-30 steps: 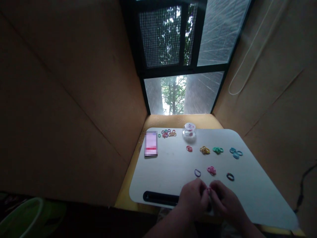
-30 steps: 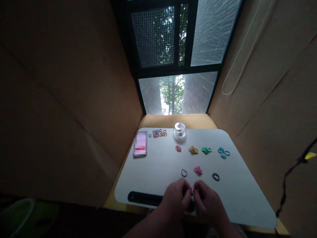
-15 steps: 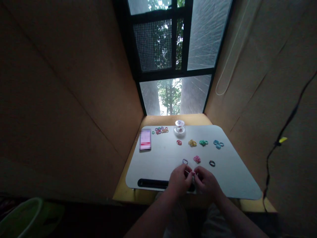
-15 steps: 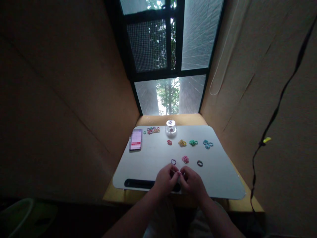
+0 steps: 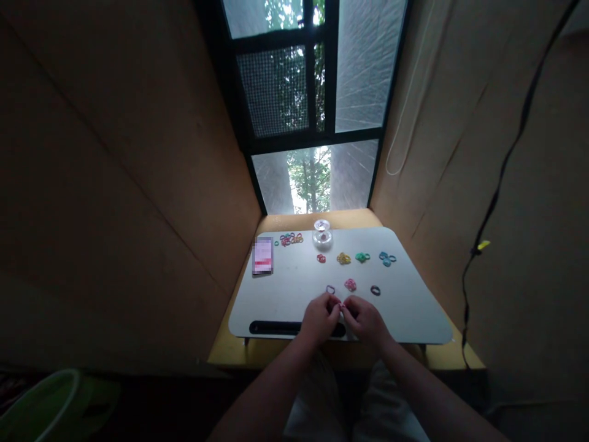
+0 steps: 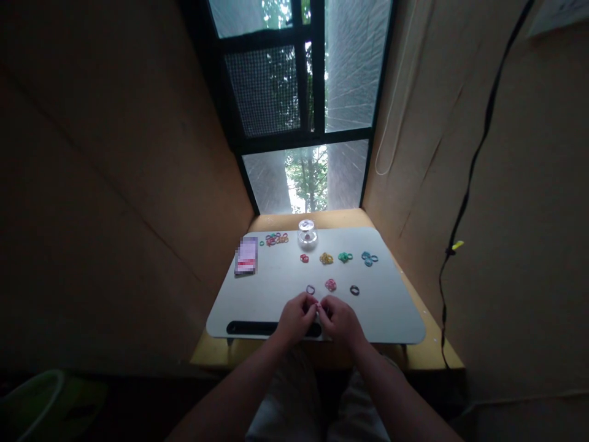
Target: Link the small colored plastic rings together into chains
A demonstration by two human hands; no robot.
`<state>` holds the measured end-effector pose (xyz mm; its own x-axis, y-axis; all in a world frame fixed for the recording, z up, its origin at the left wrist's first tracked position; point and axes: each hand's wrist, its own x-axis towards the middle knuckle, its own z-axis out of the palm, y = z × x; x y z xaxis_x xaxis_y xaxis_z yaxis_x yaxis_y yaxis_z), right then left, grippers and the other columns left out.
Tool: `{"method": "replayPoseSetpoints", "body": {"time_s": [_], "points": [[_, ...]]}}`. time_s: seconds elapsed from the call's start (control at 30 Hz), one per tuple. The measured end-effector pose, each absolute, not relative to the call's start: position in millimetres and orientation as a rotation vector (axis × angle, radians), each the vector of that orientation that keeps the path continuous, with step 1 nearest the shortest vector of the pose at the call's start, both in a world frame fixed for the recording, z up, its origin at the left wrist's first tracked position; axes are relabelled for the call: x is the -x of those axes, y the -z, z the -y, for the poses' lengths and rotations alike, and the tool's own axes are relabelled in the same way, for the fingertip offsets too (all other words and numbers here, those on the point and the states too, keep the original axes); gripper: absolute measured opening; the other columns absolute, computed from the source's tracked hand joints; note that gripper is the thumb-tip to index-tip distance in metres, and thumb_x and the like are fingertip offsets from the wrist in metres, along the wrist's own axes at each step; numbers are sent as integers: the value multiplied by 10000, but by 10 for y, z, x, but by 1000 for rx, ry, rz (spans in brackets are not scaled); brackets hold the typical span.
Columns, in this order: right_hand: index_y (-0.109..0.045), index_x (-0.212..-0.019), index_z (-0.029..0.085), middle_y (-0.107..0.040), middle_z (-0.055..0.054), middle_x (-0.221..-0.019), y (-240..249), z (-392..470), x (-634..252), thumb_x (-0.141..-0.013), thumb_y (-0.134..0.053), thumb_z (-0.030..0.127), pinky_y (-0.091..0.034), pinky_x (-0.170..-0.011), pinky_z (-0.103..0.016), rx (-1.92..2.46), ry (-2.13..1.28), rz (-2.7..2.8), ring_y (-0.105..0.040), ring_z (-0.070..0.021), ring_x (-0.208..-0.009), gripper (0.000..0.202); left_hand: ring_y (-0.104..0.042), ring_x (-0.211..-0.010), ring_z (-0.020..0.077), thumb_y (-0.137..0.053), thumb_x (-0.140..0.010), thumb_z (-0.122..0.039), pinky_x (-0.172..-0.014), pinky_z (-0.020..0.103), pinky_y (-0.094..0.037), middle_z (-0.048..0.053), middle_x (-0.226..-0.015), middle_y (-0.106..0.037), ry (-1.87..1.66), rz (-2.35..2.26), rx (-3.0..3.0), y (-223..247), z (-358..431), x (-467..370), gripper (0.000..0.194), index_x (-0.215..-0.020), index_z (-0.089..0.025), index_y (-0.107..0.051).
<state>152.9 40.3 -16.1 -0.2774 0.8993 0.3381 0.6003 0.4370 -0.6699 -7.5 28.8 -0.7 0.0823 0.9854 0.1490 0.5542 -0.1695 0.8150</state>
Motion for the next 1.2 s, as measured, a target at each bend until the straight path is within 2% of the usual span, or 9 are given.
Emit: {"method": "replayPoseSetpoints", "body": {"time_s": [0.33, 0.67, 0.87, 1.03, 1.2], "points": [[-552, -722, 199, -575, 7, -662, 81, -356, -1547, -818, -504, 229, -377, -595, -246, 1220, -593, 1997, -520, -137, -613, 111, -566, -652, 128, -548, -827, -257, -625, 234, -396, -13, -714, -642, -977, -1560, -1799, 5, -288, 69, 103, -815, -190, -624], [-534, -714, 197, -561, 14, -652, 92, -357, -1540, -849, -518, 265, -353, -583, -239, 1221, -567, 1968, -504, -131, -603, 151, -578, -644, 127, -549, -840, -286, -617, 231, -397, -4, -711, -659, -958, -1547, -1854, 29, -276, 61, 146, -806, -183, -647], [-557, -726, 201, -591, 3, -673, 98, -365, -1535, -885, -509, 291, -373, -614, -246, 1241, -570, 1932, -532, -141, -635, 189, -589, -681, 126, -506, -857, -236, -646, 225, -424, -2, -790, -689, -957, -1421, -1850, -7, -265, 77, 187, -906, -198, -682], [-569, -716, 201, -591, 4, -666, 119, -376, -1546, -856, -533, 241, -375, -607, -244, 1245, -575, 1899, -522, -138, -626, 150, -552, -625, 116, -547, -854, -319, -609, 215, -407, -16, -708, -643, -972, -1452, -1825, 3, -261, 69, 164, -845, -190, -647], [-577, -712, 197, -599, 4, -662, 149, -383, -1552, -845, -561, 241, -370, -592, -240, 1247, -576, 1868, -524, -136, -616, 141, -547, -622, 110, -580, -833, -331, -600, 209, -408, -21, -702, -630, -988, -1407, -1815, 32, -260, 68, 156, -862, -186, -630]]}}
